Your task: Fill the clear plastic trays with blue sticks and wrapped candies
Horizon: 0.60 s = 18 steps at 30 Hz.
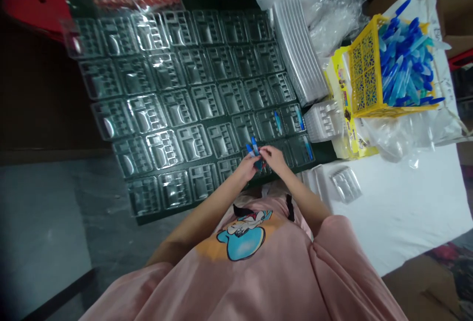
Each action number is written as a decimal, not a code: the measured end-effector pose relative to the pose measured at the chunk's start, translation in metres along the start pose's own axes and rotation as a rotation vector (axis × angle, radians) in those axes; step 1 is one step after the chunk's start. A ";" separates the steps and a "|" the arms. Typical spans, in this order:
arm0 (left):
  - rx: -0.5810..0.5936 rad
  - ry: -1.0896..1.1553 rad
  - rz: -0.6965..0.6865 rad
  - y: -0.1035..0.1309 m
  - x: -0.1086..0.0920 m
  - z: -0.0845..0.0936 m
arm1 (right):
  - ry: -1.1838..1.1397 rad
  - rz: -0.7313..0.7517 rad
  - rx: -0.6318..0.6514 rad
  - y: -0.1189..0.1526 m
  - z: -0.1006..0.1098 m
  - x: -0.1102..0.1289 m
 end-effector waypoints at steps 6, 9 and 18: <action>0.122 -0.174 0.105 0.027 0.061 0.008 | -0.105 -0.260 0.065 0.089 0.000 -0.033; 0.188 -0.227 0.170 0.037 0.080 0.010 | -0.116 -0.285 0.053 0.105 0.013 -0.045; 0.069 -0.215 0.125 0.033 0.063 0.007 | 0.473 -0.073 -0.196 0.038 0.062 -0.067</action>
Point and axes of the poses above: each hand's wrist, its own y-axis away from the middle knuckle, its own z-axis out of the back of the hand, x = y × z, the point moved 5 cm from there along -y, towards the middle knuckle, and after that the axes turned 13 degrees about -x, right-handed, at the moved point
